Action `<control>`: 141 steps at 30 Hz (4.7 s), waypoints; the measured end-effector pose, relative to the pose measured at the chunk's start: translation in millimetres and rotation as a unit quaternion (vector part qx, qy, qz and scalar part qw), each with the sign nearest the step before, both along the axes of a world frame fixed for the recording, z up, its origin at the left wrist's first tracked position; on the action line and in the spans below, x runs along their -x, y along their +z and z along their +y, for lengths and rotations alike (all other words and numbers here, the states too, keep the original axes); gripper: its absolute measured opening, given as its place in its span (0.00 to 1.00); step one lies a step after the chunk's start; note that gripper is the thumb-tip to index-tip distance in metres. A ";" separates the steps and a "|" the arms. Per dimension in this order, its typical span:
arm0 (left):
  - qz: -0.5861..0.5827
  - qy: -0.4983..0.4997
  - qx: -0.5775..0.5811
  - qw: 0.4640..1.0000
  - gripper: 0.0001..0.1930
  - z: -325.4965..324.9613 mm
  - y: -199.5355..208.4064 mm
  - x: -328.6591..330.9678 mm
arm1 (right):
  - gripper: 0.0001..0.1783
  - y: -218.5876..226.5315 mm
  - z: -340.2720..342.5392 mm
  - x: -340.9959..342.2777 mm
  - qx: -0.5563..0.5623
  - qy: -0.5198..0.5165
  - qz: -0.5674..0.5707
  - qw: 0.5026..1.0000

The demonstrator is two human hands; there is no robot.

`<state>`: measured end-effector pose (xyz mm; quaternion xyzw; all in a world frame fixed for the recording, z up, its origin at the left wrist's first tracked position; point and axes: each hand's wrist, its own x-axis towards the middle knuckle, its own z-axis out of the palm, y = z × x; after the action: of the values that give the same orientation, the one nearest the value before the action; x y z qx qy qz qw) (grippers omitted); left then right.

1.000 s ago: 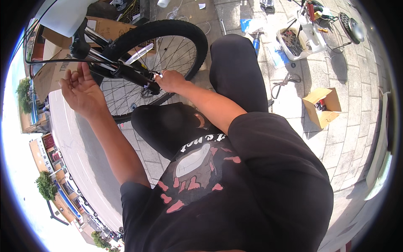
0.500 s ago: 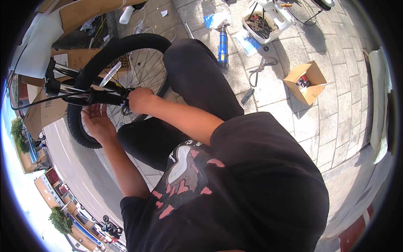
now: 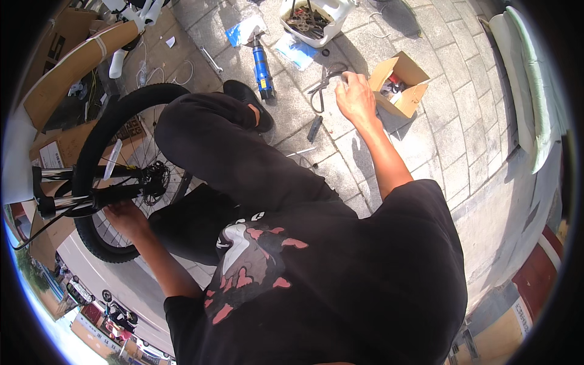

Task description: The person assembles a bicycle by attaching the front wheel to the fork. They use a wrench to tighten the axle nuts and secure the wheel in place.

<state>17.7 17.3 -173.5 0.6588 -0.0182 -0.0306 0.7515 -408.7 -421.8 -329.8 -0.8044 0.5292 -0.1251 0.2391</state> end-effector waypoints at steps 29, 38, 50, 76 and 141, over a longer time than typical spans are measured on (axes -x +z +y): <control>0.009 0.003 -0.050 0.999 0.23 -11.6 -3.9 -14.2 | 0.15 -157.6 76.2 70.5 -0.473 -0.119 -0.037 0.872; 0.027 0.026 -0.042 0.998 0.23 -14.3 2.9 -7.8 | 0.14 -203.0 73.9 24.4 -0.189 0.306 0.268 0.894; 0.004 0.023 -0.073 0.997 0.21 -9.1 4.9 -6.9 | 0.13 -231.9 76.9 15.3 -0.118 0.453 0.348 0.812; 0.016 -0.001 -0.049 0.999 0.19 -3.6 6.3 -7.6 | 0.13 -221.4 106.4 9.5 -0.108 0.565 0.277 0.770; 0.002 0.036 -0.083 0.996 0.20 -10.4 0.4 -11.8 | 0.23 -333.0 104.9 6.5 -0.277 -0.196 0.001 0.941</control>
<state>29.5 7.0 -173.1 0.7188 0.0099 -0.0066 0.6951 -415.2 -316.9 -662.8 -0.5865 0.6907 -0.0170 0.4226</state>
